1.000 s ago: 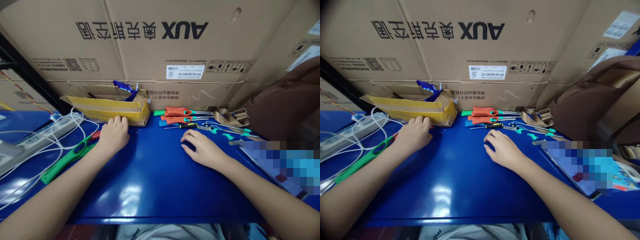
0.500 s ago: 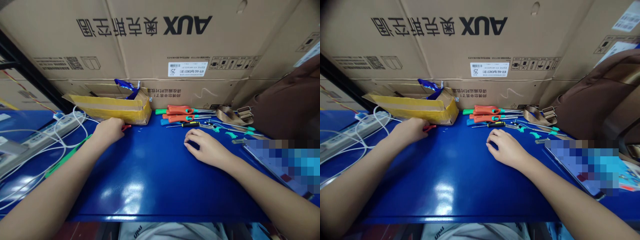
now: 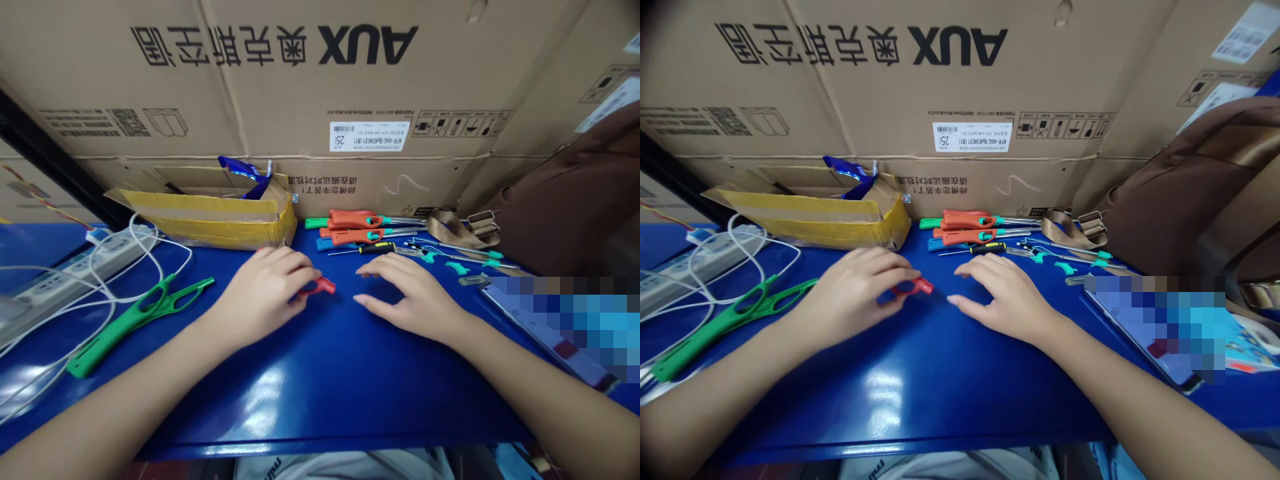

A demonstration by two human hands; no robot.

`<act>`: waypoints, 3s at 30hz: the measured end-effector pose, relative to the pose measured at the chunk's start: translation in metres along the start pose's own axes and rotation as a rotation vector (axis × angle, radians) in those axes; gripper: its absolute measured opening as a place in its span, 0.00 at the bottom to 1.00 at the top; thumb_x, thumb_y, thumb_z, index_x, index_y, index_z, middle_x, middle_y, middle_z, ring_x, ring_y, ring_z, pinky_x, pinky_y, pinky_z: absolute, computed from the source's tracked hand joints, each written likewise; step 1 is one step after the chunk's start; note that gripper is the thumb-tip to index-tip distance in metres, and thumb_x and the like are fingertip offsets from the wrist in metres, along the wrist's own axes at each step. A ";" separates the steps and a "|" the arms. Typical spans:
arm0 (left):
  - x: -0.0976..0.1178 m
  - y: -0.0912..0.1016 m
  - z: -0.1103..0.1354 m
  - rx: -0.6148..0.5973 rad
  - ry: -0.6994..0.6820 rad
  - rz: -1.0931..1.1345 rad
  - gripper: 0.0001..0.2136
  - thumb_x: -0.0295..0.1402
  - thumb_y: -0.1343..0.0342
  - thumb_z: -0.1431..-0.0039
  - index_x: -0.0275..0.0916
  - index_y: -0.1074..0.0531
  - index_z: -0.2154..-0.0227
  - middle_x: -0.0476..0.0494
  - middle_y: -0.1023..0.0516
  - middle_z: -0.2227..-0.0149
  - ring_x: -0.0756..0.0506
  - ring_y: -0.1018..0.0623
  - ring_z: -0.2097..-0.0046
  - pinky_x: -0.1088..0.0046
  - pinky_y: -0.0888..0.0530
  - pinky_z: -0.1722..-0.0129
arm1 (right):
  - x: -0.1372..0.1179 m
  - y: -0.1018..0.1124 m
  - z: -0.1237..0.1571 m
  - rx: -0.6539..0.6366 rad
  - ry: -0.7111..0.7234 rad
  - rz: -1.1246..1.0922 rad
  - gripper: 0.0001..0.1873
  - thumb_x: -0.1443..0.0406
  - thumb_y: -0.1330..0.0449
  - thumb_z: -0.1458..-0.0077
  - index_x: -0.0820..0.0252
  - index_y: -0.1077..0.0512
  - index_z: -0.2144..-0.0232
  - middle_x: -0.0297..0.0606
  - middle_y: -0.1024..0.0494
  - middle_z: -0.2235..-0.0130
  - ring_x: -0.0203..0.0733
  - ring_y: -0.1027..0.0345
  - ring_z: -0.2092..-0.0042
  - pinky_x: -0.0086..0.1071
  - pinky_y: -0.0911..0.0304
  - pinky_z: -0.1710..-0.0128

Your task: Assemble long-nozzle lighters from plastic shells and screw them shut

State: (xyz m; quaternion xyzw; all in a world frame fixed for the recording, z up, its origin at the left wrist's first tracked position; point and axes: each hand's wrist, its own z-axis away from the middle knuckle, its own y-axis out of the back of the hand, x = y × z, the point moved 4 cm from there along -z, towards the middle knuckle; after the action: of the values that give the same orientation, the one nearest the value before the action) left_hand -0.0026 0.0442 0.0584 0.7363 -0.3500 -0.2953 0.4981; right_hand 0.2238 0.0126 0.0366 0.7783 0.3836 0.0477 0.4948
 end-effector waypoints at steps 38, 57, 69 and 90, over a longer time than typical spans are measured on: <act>0.004 -0.068 0.004 0.022 0.332 0.839 0.25 0.36 0.32 0.45 0.42 0.27 0.44 0.42 0.18 0.51 0.42 0.19 0.51 0.60 0.24 0.45 | 0.023 0.000 0.007 -0.352 0.028 0.103 0.24 0.55 0.37 0.37 0.54 0.29 0.41 0.45 0.24 0.43 0.53 0.27 0.45 0.44 0.30 0.48; 0.014 -0.065 0.007 0.041 0.284 0.760 0.47 0.41 0.27 0.50 0.52 0.46 0.31 0.45 0.27 0.50 0.47 0.20 0.60 0.62 0.22 0.50 | 0.040 0.010 0.005 -0.351 -0.015 0.152 0.16 0.59 0.41 0.34 0.58 0.27 0.48 0.47 0.21 0.52 0.52 0.27 0.51 0.46 0.32 0.50; 0.019 -0.047 0.005 0.060 0.138 0.491 0.17 0.39 0.33 0.43 0.45 0.23 0.52 0.42 0.29 0.47 0.39 0.27 0.46 0.56 0.29 0.44 | 0.041 0.001 0.007 -0.388 -0.013 0.090 0.15 0.61 0.40 0.34 0.58 0.27 0.48 0.45 0.22 0.52 0.50 0.28 0.51 0.43 0.32 0.50; -0.010 -0.068 0.000 0.069 0.169 0.664 0.09 0.36 0.35 0.39 0.40 0.19 0.58 0.44 0.19 0.57 0.43 0.22 0.56 0.63 0.27 0.53 | 0.016 0.007 0.004 -0.432 0.030 -0.156 0.10 0.62 0.33 0.42 0.59 0.24 0.58 0.39 0.22 0.60 0.44 0.30 0.57 0.37 0.33 0.56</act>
State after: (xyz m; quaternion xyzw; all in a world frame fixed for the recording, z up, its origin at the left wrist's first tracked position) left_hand 0.0064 0.0696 -0.0048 0.6204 -0.5381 -0.0430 0.5689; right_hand 0.2406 0.0186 0.0354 0.6214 0.4309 0.1021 0.6464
